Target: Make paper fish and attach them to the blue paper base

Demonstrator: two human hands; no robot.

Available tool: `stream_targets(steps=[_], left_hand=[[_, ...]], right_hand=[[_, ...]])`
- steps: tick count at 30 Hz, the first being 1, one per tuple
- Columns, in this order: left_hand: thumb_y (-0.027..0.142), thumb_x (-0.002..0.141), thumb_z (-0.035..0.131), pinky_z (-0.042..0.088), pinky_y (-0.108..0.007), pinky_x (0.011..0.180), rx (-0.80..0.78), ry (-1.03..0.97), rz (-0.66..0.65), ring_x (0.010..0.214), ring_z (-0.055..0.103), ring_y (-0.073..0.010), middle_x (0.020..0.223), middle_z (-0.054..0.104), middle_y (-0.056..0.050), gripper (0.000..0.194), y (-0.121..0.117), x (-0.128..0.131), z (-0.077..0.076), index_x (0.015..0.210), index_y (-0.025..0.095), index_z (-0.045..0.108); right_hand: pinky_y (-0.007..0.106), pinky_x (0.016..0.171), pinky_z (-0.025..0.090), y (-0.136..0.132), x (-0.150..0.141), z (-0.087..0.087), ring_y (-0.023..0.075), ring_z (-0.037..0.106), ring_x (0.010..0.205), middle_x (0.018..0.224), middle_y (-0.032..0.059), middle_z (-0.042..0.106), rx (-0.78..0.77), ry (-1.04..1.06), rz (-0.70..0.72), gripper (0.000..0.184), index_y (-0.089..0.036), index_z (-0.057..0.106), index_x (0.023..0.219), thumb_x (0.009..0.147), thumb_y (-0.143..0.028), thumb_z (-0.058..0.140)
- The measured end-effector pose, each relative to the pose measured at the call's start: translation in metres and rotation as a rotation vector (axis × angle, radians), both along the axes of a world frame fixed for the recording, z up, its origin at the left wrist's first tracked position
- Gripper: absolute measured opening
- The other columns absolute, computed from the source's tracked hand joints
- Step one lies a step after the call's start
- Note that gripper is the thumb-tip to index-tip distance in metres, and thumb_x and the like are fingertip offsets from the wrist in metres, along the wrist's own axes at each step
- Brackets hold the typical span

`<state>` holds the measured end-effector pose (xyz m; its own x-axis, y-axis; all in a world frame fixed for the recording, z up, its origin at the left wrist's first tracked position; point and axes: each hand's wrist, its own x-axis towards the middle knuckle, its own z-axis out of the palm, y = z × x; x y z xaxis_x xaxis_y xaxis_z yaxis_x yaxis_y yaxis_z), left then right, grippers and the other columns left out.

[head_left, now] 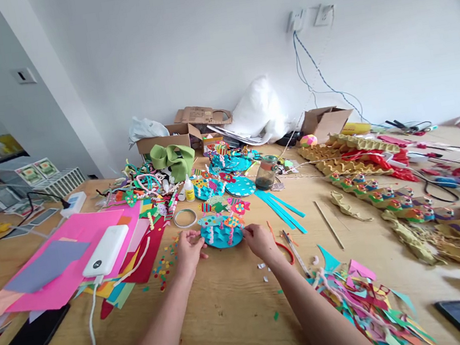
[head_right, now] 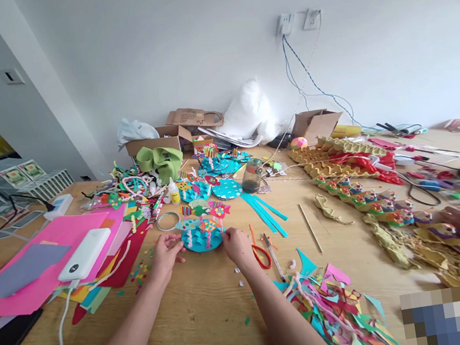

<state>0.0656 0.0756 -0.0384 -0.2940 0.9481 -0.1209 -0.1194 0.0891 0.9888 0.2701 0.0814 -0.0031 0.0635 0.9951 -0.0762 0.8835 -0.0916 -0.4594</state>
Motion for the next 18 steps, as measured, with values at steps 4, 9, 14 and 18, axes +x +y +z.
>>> stream_targets(steps=[4, 9, 14, 18], left_hand=[[0.028, 0.061, 0.076, 0.049, -0.020, 0.036, 0.045, -0.016, 0.008, 0.059, 0.062, -0.0108, 0.104, 0.064, -0.008, 0.040, 0.001, -0.001, 0.000, 0.085, 0.019, 0.046], [0.036, 0.056, 0.079, 0.054, -0.024, 0.048, 0.095, -0.030, 0.029, 0.069, 0.064, -0.0138, 0.097, 0.063, -0.006, 0.044, 0.001, -0.004, 0.001, 0.082, 0.019, 0.048], [0.041, 0.054, 0.078, 0.055, -0.027, 0.053, 0.119, -0.097, 0.018, 0.068, 0.064, -0.0140, 0.096, 0.062, -0.004, 0.050, 0.001, -0.005, 0.004, 0.086, 0.019, 0.047], [0.040, 0.053, 0.079, 0.053, -0.025, 0.054, 0.128, -0.165, 0.016, 0.070, 0.063, -0.0141, 0.093, 0.062, -0.003, 0.054, 0.001, -0.007, 0.006, 0.090, 0.019, 0.047]], right_hand=[[0.026, 0.070, 0.045, -0.001, 0.000, -0.007, 0.0219, 0.068, 0.087, 0.090, 0.0104, 0.074, 0.082, 0.232, -0.076, 0.025, -0.015, 0.069, 0.096, 0.086, -0.027, 0.050], [0.028, 0.065, 0.048, 0.000, 0.002, -0.014, 0.0217, 0.069, 0.076, 0.080, 0.0098, 0.074, 0.147, 0.524, -0.141, 0.022, -0.013, 0.064, 0.094, 0.077, -0.025, 0.056], [0.028, 0.056, 0.047, -0.001, -0.001, -0.012, 0.0206, 0.067, 0.064, 0.066, 0.0044, 0.071, 0.158, 0.839, -0.180, 0.026, -0.016, 0.061, 0.086, 0.065, -0.030, 0.064], [0.028, 0.055, 0.045, -0.007, -0.004, -0.005, 0.0177, 0.062, 0.058, 0.059, 0.0018, 0.066, 0.133, 1.004, -0.217, 0.034, -0.017, 0.058, 0.081, 0.056, -0.038, 0.069]])
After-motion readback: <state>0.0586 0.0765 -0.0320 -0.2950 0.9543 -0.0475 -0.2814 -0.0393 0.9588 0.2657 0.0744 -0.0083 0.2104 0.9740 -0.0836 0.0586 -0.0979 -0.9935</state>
